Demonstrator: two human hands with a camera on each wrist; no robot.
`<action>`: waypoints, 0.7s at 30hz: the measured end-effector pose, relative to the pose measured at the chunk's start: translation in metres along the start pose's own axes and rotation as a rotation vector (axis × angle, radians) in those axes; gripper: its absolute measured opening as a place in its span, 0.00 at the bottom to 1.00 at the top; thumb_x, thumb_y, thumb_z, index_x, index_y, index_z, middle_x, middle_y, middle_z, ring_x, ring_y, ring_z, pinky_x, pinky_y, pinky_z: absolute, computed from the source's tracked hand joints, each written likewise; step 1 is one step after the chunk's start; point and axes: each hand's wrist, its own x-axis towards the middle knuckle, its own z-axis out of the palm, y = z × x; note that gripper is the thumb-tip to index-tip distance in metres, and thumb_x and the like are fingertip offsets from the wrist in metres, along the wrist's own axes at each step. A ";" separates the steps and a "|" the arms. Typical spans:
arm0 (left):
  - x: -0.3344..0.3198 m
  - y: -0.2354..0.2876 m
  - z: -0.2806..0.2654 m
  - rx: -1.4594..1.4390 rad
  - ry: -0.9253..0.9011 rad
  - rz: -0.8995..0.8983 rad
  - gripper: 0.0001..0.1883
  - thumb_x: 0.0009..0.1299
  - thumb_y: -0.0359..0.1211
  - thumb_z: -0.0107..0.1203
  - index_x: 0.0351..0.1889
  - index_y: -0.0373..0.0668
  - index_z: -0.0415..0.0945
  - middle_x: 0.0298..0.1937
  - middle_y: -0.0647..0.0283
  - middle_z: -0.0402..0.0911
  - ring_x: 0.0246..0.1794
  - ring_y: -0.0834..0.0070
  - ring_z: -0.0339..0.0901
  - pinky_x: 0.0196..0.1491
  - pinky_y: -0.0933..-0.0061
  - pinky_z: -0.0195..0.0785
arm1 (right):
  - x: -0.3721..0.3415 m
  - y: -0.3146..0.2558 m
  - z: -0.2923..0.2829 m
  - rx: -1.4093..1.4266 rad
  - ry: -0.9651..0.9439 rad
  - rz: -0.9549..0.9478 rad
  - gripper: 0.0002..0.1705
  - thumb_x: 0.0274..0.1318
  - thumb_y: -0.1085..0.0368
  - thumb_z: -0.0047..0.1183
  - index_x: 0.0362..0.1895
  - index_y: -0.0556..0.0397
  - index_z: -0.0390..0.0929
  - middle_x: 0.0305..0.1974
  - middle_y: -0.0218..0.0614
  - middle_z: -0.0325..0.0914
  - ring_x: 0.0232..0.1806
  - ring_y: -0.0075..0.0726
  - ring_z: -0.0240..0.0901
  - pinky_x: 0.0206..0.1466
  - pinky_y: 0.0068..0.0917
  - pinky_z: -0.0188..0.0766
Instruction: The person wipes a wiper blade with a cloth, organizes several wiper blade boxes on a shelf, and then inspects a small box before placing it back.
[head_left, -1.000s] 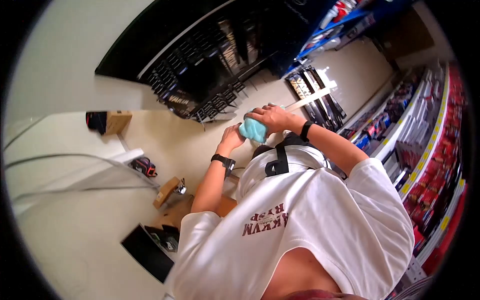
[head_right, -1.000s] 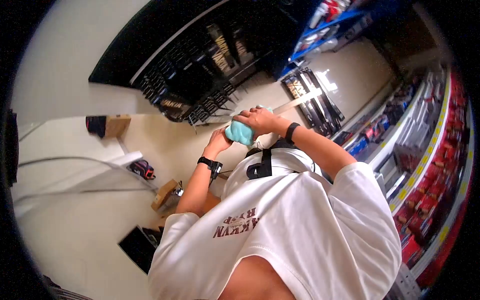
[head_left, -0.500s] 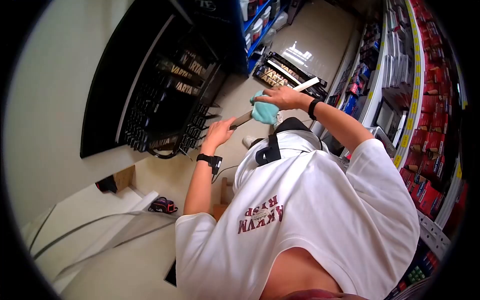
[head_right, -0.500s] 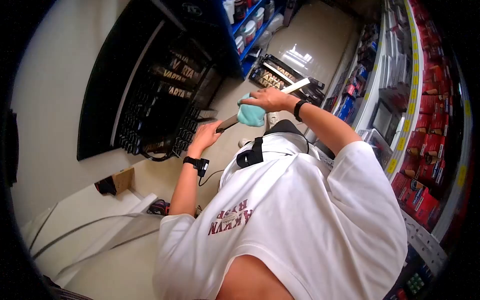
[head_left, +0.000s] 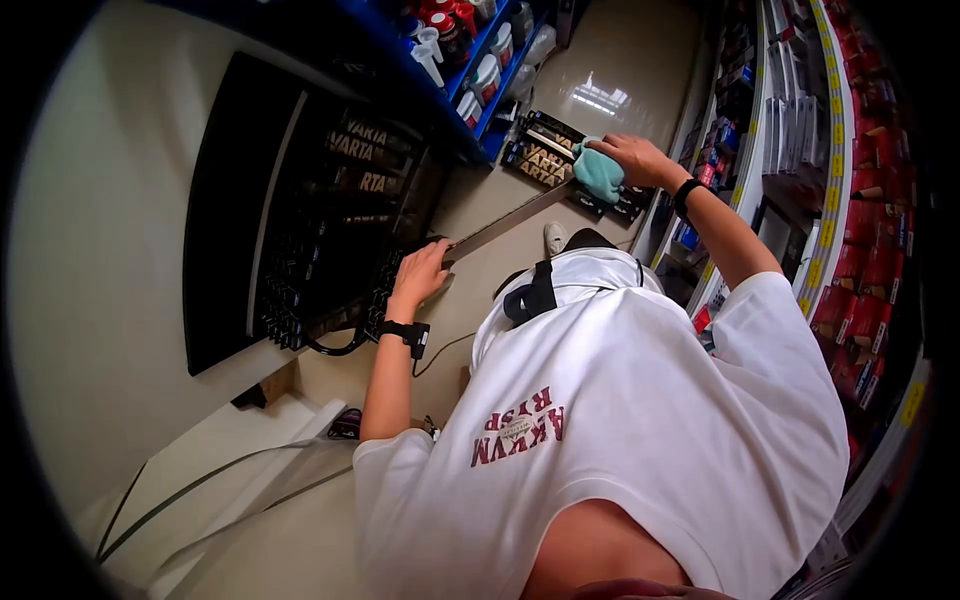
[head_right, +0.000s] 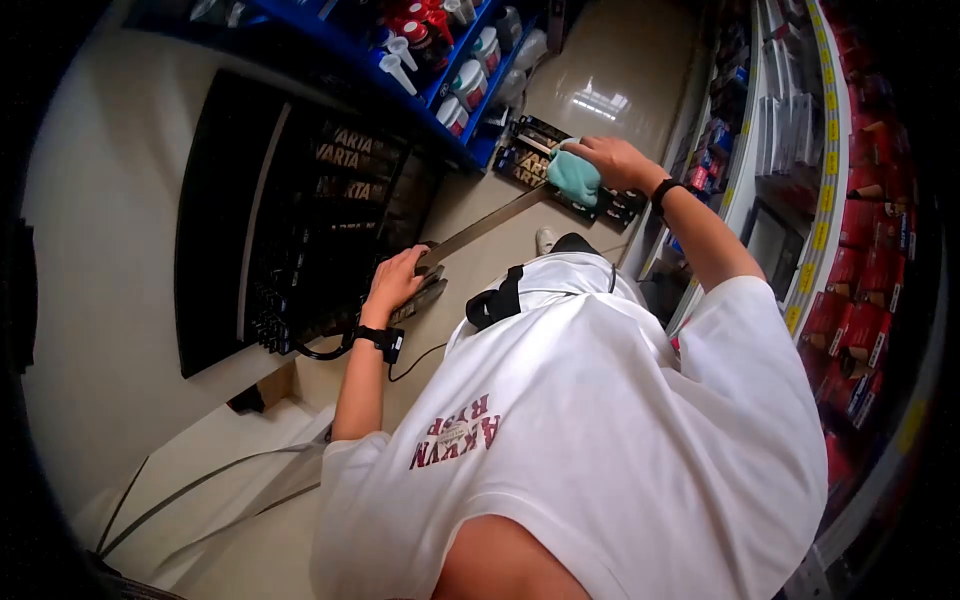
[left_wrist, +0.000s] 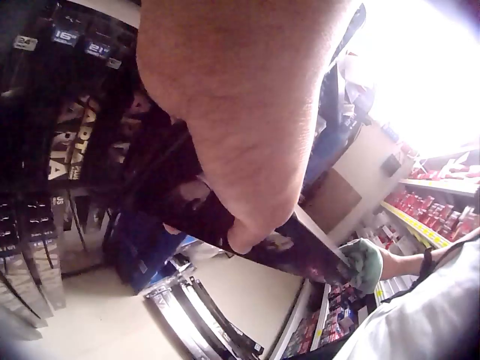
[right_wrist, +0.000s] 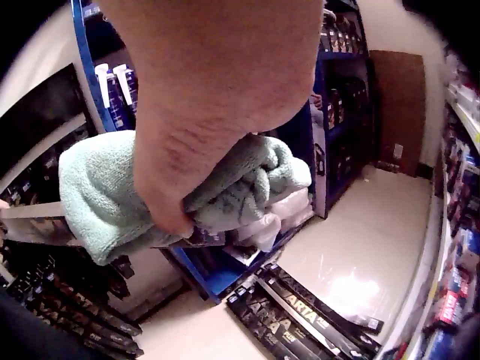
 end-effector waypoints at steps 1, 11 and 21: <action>0.006 0.004 0.000 0.007 -0.008 0.000 0.24 0.58 0.29 0.59 0.55 0.48 0.70 0.43 0.55 0.78 0.49 0.55 0.76 0.48 0.56 0.70 | 0.001 0.002 0.000 0.021 0.039 -0.042 0.48 0.34 0.72 0.62 0.67 0.39 0.62 0.45 0.42 0.74 0.48 0.54 0.74 0.50 0.43 0.72; 0.103 0.044 0.009 0.331 0.150 -0.022 0.29 0.48 0.30 0.69 0.48 0.41 0.69 0.41 0.55 0.72 0.48 0.58 0.74 0.47 0.62 0.67 | 0.048 -0.051 0.005 0.367 -0.017 -0.191 0.53 0.32 0.59 0.72 0.67 0.47 0.59 0.46 0.49 0.73 0.49 0.58 0.73 0.53 0.45 0.71; 0.129 0.064 0.008 0.620 0.268 0.102 0.32 0.48 0.34 0.67 0.52 0.39 0.70 0.41 0.58 0.72 0.45 0.63 0.69 0.48 0.66 0.62 | 0.083 -0.033 0.039 0.570 -0.107 -0.057 0.59 0.31 0.51 0.75 0.69 0.53 0.56 0.56 0.55 0.70 0.58 0.60 0.69 0.60 0.45 0.67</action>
